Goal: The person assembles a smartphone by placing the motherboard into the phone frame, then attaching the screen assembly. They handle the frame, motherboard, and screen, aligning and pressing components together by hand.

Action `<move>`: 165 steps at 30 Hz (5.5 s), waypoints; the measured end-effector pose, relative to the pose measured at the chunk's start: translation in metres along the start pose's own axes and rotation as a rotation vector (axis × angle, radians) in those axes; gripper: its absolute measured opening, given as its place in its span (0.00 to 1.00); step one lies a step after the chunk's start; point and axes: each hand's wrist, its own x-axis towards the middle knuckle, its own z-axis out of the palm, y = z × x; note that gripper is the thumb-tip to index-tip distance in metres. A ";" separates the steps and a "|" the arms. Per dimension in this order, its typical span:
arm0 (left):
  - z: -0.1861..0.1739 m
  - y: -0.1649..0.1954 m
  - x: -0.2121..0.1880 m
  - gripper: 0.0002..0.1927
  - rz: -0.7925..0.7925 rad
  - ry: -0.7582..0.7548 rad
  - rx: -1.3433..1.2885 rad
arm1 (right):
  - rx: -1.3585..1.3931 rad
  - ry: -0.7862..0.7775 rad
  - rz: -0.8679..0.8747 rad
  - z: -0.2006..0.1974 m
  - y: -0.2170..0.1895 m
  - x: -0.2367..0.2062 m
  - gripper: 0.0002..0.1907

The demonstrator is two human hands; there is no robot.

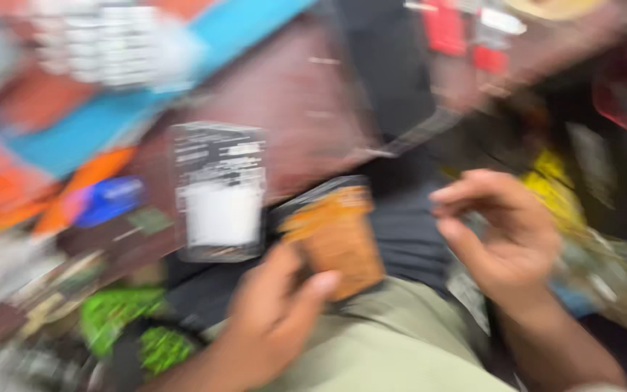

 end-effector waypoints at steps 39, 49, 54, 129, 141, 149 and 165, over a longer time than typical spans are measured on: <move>0.022 -0.020 -0.008 0.06 0.224 0.347 0.194 | 0.647 -0.288 0.333 0.057 0.033 -0.009 0.08; 0.017 -0.021 -0.011 0.05 0.358 0.437 0.460 | 0.637 -0.242 0.307 0.055 0.031 -0.007 0.07; 0.017 -0.015 -0.011 0.12 0.264 0.413 0.241 | 0.650 -0.248 0.302 0.054 0.032 -0.006 0.08; 0.011 0.005 0.006 0.09 0.099 0.261 0.178 | 0.487 -0.503 0.296 0.032 0.038 0.010 0.08; 0.014 -0.008 0.020 0.10 0.033 0.196 0.149 | 0.349 -0.047 0.240 0.047 0.034 0.030 0.08; 0.011 -0.012 0.026 0.09 0.022 0.178 0.119 | -0.300 -0.029 -0.151 0.015 0.065 0.036 0.33; 0.006 -0.009 0.034 0.10 0.005 0.207 0.130 | -0.319 0.004 -0.039 0.020 0.072 0.048 0.60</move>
